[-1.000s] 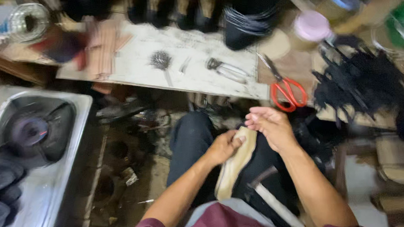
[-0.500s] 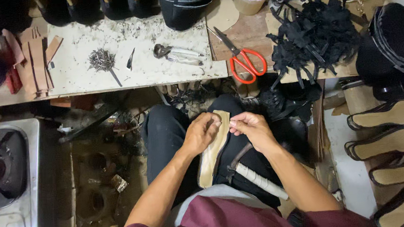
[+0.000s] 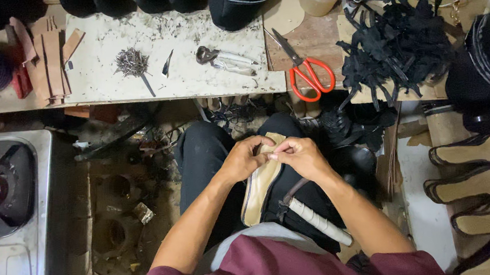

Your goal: The person sits at a cluttered shoemaking bench and works a shoe upper over a wooden last, pressing and folding the material at the edges. They use scissors to trim excess material, hammer the sole area, and place the lasted shoe on a shelf with other lasts.

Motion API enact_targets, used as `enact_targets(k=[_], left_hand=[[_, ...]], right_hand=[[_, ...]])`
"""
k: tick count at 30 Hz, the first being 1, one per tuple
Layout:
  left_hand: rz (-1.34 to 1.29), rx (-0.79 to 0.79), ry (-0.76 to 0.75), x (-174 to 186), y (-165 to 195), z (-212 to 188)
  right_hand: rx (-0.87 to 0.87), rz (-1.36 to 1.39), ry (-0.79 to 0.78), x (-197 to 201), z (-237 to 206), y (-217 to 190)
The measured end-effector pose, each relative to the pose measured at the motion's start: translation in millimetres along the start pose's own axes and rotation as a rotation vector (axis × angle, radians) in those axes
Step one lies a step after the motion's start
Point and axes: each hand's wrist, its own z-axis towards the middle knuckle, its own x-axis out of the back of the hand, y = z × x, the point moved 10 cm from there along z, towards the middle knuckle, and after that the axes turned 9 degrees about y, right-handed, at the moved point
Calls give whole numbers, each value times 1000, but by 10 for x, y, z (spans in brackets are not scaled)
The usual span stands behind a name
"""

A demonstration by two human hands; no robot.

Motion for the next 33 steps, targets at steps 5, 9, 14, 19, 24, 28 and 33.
enact_targets(k=[5,9,14,19,24,28,33], left_hand=[[7,-56,43,24,-11,-9],[-49,-34,53,12,-95,-34],[-118,-5,104,35,-176,-80],[-161,-58,119,54,-173,-77],[-140,-4,91,-41,-233,-71],[-125,67,89,-83,-304,-99],[-115,87,88,-74,-361,-98]], right_hand=[[-42,-74,-22,-43,82,-62],[18,-119,23,-40,56,-186],[244,-176,131,135,-631,-490],[291,-647,40,145,-1521,-361],[161,-553,73,328,-1642,-227],[549,-284,312,453,-1669,-737],[425,-169,288,318,-1276,-772]])
